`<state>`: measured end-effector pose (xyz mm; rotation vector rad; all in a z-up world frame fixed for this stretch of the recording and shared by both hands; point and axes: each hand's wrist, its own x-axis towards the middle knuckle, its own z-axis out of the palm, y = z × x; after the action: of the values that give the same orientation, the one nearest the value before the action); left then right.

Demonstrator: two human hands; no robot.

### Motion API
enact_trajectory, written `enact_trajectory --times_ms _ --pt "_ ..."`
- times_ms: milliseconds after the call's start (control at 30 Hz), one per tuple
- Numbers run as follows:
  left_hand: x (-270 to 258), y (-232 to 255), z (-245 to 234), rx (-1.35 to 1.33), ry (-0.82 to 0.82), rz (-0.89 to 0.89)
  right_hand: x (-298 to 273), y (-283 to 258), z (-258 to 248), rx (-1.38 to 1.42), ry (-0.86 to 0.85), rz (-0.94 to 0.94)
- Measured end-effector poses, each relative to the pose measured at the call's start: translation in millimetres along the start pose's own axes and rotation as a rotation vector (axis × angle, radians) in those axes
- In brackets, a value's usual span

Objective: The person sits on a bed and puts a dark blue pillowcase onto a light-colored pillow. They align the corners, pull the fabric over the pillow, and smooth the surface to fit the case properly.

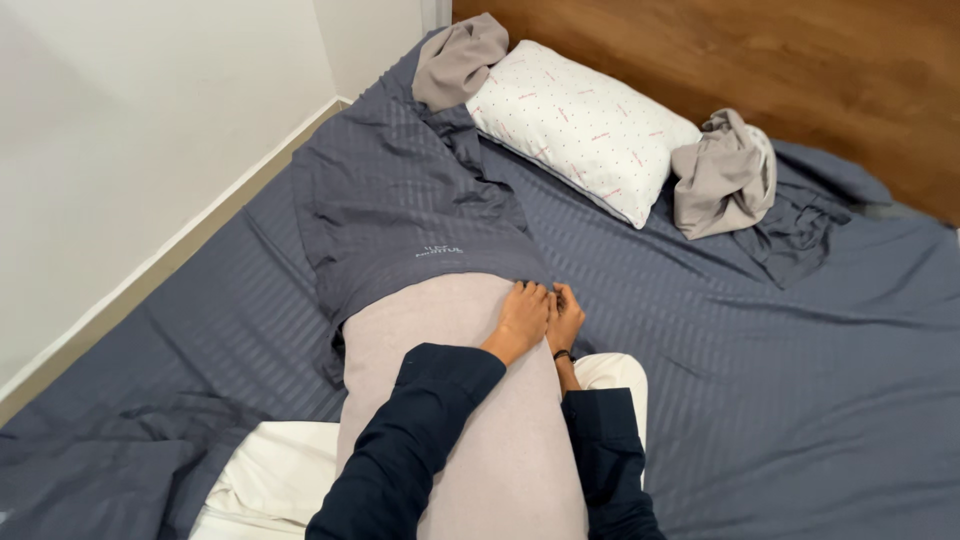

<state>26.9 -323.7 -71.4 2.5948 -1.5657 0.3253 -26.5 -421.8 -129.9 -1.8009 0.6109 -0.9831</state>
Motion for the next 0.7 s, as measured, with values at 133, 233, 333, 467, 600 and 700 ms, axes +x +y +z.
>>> enact_trajectory --times_ms 133,233,333,467,600,700 --pt "-16.1 -11.3 -31.8 0.092 -0.078 -0.037 -0.7 -28.1 2.1 0.01 -0.032 0.004" --pt "-18.5 -19.3 -55.9 0.073 -0.103 -0.113 -8.8 -57.5 -3.0 -0.076 -0.019 -0.079" --pt "-16.6 -18.9 -59.2 0.08 -0.127 -0.235 -12.9 -78.8 -9.9 -0.121 0.015 -0.146" --pt "-28.9 -18.7 -47.5 -0.007 0.021 -0.288 -15.3 -70.3 -10.4 -0.147 0.048 -0.145" --pt "-45.3 -27.4 -59.4 -0.252 -0.016 -0.094 -9.8 -48.8 -14.7 -0.413 -0.122 0.091" --pt "-67.0 -32.7 -85.6 -0.433 0.052 -0.123 -14.7 -59.9 -9.7 -0.41 -0.119 0.069"
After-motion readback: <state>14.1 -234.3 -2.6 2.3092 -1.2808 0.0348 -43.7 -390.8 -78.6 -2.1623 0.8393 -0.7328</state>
